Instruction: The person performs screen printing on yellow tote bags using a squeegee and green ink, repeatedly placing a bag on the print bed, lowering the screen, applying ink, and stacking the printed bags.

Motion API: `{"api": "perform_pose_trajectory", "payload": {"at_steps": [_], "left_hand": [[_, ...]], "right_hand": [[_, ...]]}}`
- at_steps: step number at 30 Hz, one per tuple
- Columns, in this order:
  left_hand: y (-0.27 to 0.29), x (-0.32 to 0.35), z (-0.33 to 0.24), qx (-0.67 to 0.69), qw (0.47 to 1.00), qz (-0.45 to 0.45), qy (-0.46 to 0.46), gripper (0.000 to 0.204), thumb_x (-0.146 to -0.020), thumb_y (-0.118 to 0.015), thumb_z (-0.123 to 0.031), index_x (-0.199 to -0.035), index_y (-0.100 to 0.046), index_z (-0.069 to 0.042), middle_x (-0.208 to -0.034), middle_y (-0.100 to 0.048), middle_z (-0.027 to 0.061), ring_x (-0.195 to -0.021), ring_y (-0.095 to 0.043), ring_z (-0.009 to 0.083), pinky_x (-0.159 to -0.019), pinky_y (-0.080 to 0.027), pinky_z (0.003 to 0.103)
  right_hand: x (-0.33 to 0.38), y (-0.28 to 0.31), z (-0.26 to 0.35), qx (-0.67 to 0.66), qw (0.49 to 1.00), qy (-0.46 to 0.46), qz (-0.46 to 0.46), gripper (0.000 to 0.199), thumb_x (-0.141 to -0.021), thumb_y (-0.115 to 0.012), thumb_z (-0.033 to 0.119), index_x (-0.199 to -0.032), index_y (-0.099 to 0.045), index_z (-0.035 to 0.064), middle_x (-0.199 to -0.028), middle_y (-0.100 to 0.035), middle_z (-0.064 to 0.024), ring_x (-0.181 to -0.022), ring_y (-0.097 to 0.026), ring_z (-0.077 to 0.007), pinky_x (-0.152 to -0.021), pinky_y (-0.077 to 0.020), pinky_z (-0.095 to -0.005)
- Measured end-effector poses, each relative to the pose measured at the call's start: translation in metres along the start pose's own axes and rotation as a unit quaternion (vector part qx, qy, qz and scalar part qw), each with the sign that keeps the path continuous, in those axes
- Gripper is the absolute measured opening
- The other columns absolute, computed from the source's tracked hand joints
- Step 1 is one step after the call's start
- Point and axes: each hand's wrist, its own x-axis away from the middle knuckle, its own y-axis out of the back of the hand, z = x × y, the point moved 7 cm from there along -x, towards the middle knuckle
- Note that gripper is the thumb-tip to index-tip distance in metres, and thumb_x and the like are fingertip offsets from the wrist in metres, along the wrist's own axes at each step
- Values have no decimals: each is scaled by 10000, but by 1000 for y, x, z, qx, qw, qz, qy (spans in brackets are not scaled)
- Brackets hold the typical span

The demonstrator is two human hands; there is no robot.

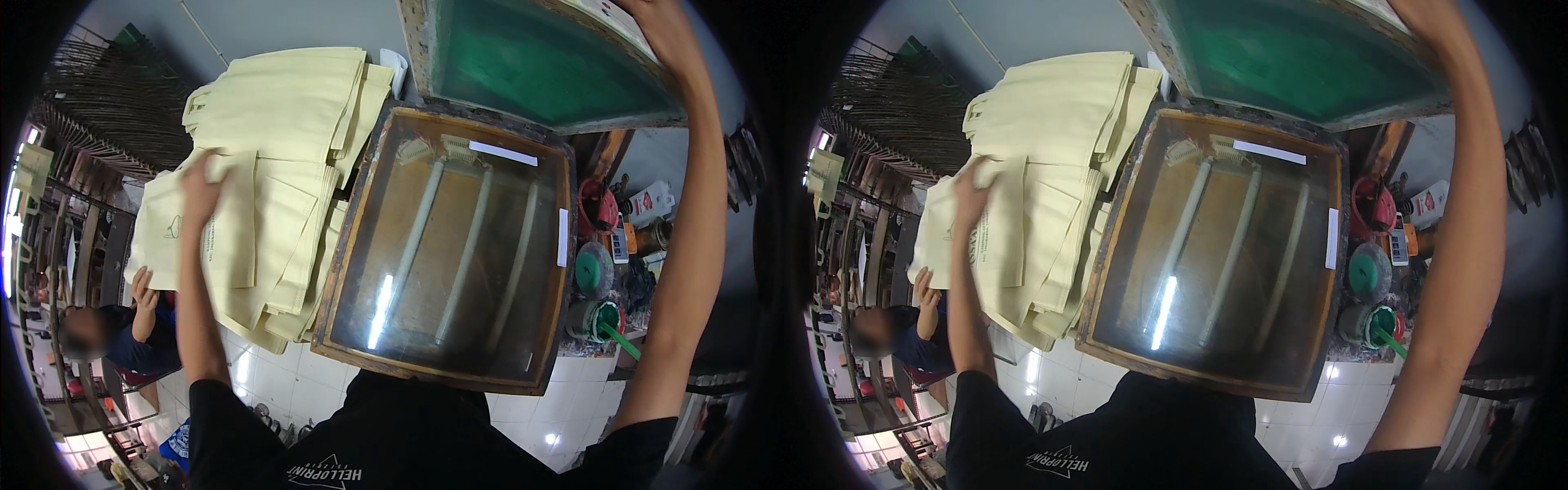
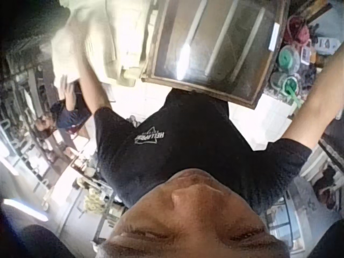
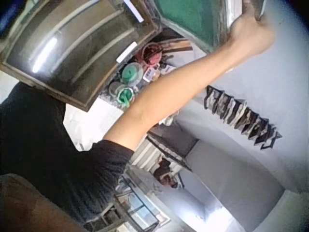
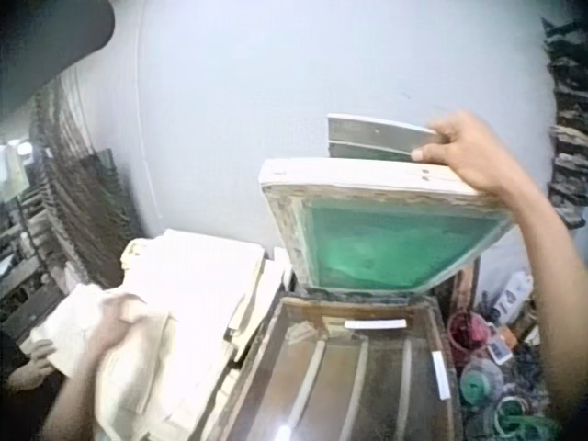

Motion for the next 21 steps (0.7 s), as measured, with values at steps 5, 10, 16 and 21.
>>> {"api": "perform_pose_trajectory", "payload": {"at_steps": [5,10,16,21], "left_hand": [[-118,-24,-149,-108,987,53,-106,593,-800,-796,-464,-1152,-614,-23,-1173,-662,148,-1147,-615,346,-1029,-412,496],[-144,-47,-162,-195,963,180,-43,654,-751,-819,-503,-1149,-608,-29,-1118,-657,154,-1112,-633,323,-985,-434,461],[-140,-67,-156,-154,955,252,-38,564,-749,-820,-427,-1111,-651,-29,-1092,-706,184,-1035,-692,341,-973,-470,465],[-138,-83,-125,-107,933,342,-3,543,-755,-815,-406,-1112,-660,-27,-1111,-719,199,-1038,-697,368,-1004,-476,485]], "right_hand": [[-6,3,-10,21,997,-67,27,227,-887,-753,179,-963,-755,-35,-755,-721,-89,-694,-630,-150,-664,-492,-334],[-10,2,-24,21,993,-119,7,251,-881,-768,212,-887,-744,-38,-705,-688,-74,-669,-599,-147,-638,-473,-343],[-13,3,-24,12,997,-69,21,320,-871,-788,254,-881,-725,-60,-687,-657,-80,-657,-562,-145,-624,-459,-357],[-16,1,-22,19,998,-54,12,342,-873,-789,267,-877,-723,-68,-684,-666,-99,-651,-567,-156,-618,-460,-364]]}}
